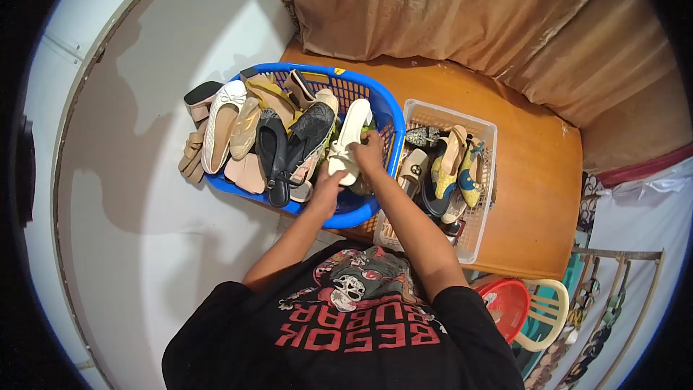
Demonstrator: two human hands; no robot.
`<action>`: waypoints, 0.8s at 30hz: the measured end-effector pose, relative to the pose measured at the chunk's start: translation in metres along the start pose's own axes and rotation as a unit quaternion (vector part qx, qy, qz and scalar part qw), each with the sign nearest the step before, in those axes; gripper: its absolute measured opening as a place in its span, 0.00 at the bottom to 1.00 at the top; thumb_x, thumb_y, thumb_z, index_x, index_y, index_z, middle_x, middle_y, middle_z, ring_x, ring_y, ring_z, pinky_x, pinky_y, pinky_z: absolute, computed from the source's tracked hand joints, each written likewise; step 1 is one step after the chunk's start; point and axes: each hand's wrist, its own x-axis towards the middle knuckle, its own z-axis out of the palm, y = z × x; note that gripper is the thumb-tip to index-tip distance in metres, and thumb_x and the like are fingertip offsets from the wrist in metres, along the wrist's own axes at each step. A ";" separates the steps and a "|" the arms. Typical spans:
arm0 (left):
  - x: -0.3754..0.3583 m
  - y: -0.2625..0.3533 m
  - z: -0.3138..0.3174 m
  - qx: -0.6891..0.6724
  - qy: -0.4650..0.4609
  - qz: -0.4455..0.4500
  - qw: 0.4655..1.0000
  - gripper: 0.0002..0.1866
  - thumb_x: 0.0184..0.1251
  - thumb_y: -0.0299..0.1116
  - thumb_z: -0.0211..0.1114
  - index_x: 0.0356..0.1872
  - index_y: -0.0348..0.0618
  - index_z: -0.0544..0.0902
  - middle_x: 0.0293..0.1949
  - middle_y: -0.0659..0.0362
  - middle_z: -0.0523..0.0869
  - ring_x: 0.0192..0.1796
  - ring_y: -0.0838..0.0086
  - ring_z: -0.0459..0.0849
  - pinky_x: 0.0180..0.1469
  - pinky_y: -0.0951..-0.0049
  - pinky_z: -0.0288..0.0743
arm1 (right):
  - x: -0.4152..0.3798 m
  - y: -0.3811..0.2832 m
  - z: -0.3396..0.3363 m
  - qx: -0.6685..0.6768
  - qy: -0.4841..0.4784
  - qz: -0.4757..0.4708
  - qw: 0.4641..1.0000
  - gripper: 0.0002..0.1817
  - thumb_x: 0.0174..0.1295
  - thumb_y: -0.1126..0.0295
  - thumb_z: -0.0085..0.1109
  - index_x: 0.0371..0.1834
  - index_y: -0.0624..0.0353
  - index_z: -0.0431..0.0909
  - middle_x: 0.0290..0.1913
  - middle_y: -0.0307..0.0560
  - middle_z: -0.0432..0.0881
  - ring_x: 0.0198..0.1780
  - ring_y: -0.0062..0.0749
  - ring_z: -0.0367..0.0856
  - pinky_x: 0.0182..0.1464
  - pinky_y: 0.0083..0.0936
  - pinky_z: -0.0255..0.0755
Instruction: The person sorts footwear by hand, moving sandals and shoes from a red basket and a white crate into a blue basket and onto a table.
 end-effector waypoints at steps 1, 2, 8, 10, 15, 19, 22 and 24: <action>-0.011 0.008 0.010 0.005 -0.011 -0.013 1.000 0.38 0.68 0.37 0.65 0.78 0.47 0.61 0.62 0.58 0.80 0.61 0.69 0.80 0.59 0.61 0.73 | 0.004 0.003 -0.007 0.102 -0.026 0.007 0.994 0.18 0.57 0.70 0.67 0.50 0.58 0.76 0.57 0.54 0.73 0.53 0.41 0.75 0.58 0.34 0.73; -0.024 0.015 0.019 0.008 -0.020 -0.027 0.999 0.41 0.68 0.37 0.65 0.80 0.45 0.59 0.65 0.57 0.78 0.62 0.68 0.79 0.60 0.60 0.73 | 0.007 0.007 -0.014 0.200 -0.054 0.014 0.978 0.15 0.58 0.72 0.65 0.48 0.57 0.75 0.54 0.51 0.75 0.50 0.38 0.75 0.55 0.33 0.73; 0.013 -0.034 0.000 0.058 -0.003 0.009 0.998 0.43 0.69 0.37 0.60 0.83 0.39 0.52 0.80 0.49 0.59 0.82 0.62 0.54 0.81 0.64 0.45 | 0.006 -0.019 -0.024 0.200 -0.013 0.122 0.972 0.28 0.64 0.61 0.59 0.66 0.58 0.66 0.55 0.53 0.77 0.53 0.40 0.78 0.53 0.38 0.75; 0.018 -0.021 -0.008 0.094 0.020 0.037 0.995 0.44 0.69 0.43 0.59 0.82 0.39 0.54 0.82 0.40 0.51 0.83 0.54 0.49 0.82 0.61 0.46 | 0.009 -0.024 -0.024 0.217 -0.086 0.191 0.953 0.32 0.64 0.59 0.60 0.68 0.59 0.63 0.55 0.54 0.76 0.52 0.41 0.79 0.51 0.40 0.77; 0.009 -0.006 -0.002 -0.037 0.018 -0.007 0.999 0.40 0.73 0.39 0.57 0.84 0.46 0.53 0.82 0.51 0.58 0.82 0.63 0.54 0.81 0.64 0.42 | 0.018 -0.008 -0.020 0.026 -0.204 0.093 0.974 0.33 0.63 0.56 0.62 0.65 0.72 0.74 0.65 0.75 0.76 0.66 0.59 0.77 0.62 0.44 0.75; 0.026 -0.007 -0.005 -0.057 -0.012 0.010 0.998 0.41 0.71 0.38 0.59 0.84 0.51 0.54 0.80 0.52 0.62 0.81 0.63 0.57 0.81 0.63 0.45 | 0.035 0.030 0.000 -0.104 -0.156 -0.009 0.982 0.35 0.62 0.54 0.62 0.65 0.72 0.75 0.67 0.83 0.71 0.69 0.72 0.71 0.73 0.49 0.65; 0.023 -0.002 -0.002 0.051 0.034 0.008 0.998 0.41 0.69 0.39 0.63 0.82 0.53 0.56 0.78 0.49 0.64 0.75 0.58 0.67 0.74 0.61 0.63 | 0.032 0.036 0.007 -0.112 -0.078 -0.066 0.988 0.24 0.64 0.62 0.64 0.56 0.71 0.81 0.51 0.67 0.87 0.52 0.53 0.87 0.55 0.41 0.78; 0.012 0.007 0.001 0.075 0.037 0.011 0.996 0.42 0.68 0.38 0.63 0.82 0.51 0.57 0.78 0.48 0.63 0.77 0.57 0.63 0.77 0.60 0.58 | 0.025 0.023 -0.004 -0.092 -0.102 -0.075 0.988 0.23 0.65 0.64 0.64 0.56 0.71 0.80 0.51 0.67 0.87 0.52 0.53 0.87 0.55 0.41 0.77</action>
